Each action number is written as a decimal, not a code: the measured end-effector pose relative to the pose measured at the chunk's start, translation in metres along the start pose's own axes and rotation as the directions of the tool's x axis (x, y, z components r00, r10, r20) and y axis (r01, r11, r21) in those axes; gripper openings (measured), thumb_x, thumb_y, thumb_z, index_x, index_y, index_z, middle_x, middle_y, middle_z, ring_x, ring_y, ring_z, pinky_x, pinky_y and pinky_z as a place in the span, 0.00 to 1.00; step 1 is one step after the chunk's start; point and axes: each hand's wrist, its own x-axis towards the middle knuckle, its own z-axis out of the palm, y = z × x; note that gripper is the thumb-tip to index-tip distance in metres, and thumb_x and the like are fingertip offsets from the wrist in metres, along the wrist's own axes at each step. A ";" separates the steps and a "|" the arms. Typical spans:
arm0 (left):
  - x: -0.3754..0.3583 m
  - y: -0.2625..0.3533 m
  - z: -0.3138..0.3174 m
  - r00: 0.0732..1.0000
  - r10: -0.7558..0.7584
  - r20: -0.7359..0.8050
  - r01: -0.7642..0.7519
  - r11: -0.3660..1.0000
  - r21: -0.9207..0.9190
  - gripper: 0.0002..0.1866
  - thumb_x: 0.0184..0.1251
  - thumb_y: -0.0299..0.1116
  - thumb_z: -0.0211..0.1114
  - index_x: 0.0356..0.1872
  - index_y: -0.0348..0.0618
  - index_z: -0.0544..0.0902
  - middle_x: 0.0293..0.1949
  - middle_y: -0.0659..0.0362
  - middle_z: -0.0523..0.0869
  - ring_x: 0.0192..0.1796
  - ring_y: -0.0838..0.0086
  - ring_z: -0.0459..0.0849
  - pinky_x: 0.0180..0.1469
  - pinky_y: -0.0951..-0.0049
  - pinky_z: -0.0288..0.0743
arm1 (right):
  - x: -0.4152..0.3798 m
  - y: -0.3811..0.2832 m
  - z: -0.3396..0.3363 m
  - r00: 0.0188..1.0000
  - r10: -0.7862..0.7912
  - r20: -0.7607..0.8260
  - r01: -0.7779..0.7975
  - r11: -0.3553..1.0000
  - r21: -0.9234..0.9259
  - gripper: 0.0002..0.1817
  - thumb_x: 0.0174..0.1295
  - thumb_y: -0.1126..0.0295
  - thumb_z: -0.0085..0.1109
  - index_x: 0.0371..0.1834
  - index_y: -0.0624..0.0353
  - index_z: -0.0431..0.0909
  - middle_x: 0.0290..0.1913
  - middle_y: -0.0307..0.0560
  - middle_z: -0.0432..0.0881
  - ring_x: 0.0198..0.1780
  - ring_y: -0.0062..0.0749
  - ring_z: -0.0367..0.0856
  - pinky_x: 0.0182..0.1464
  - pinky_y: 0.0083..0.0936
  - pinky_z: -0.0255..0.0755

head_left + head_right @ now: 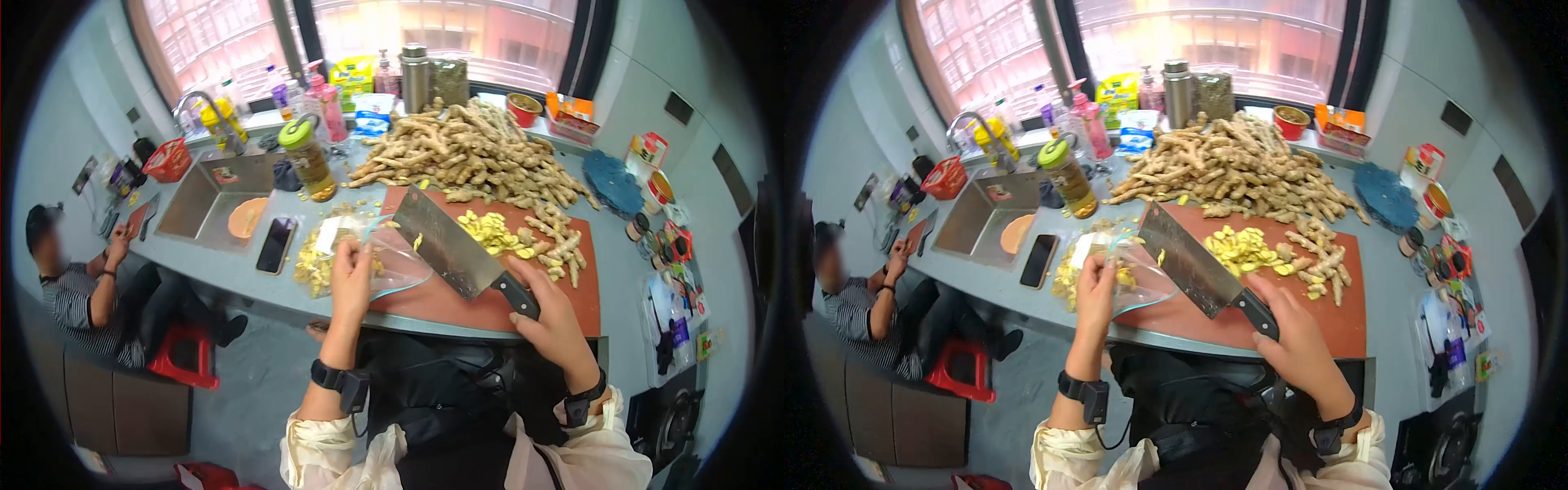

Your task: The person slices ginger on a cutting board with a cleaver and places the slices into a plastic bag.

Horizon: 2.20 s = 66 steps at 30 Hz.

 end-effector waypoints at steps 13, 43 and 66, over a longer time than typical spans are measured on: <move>-0.006 0.006 0.003 0.997 -0.073 0.014 0.074 0.997 -0.019 0.09 0.81 0.37 0.61 0.38 0.46 0.75 0.27 0.73 0.67 0.29 0.89 0.61 0.31 0.81 0.53 | -0.061 0.083 -0.035 0.905 0.214 -0.367 -0.268 0.958 -0.101 0.37 0.52 0.80 0.58 0.72 0.58 0.70 0.53 0.56 0.77 0.55 0.54 0.78 0.59 0.38 0.72; -0.009 -0.003 -0.008 0.994 -0.105 0.003 0.105 0.994 0.015 0.08 0.81 0.37 0.61 0.41 0.45 0.75 0.29 0.70 0.71 0.30 0.87 0.65 0.33 0.81 0.58 | -0.056 0.095 -0.034 0.928 0.179 -0.327 -0.255 0.944 -0.207 0.36 0.54 0.82 0.54 0.71 0.55 0.71 0.52 0.59 0.76 0.52 0.61 0.79 0.53 0.46 0.75; -0.010 -0.001 -0.008 0.993 -0.118 0.012 0.119 0.992 -0.039 0.08 0.80 0.36 0.62 0.41 0.46 0.75 0.29 0.71 0.70 0.30 0.88 0.64 0.32 0.82 0.56 | -0.057 0.097 -0.033 0.914 0.118 -0.389 -0.254 0.912 -0.321 0.36 0.53 0.85 0.54 0.71 0.57 0.71 0.50 0.58 0.76 0.47 0.61 0.81 0.48 0.49 0.77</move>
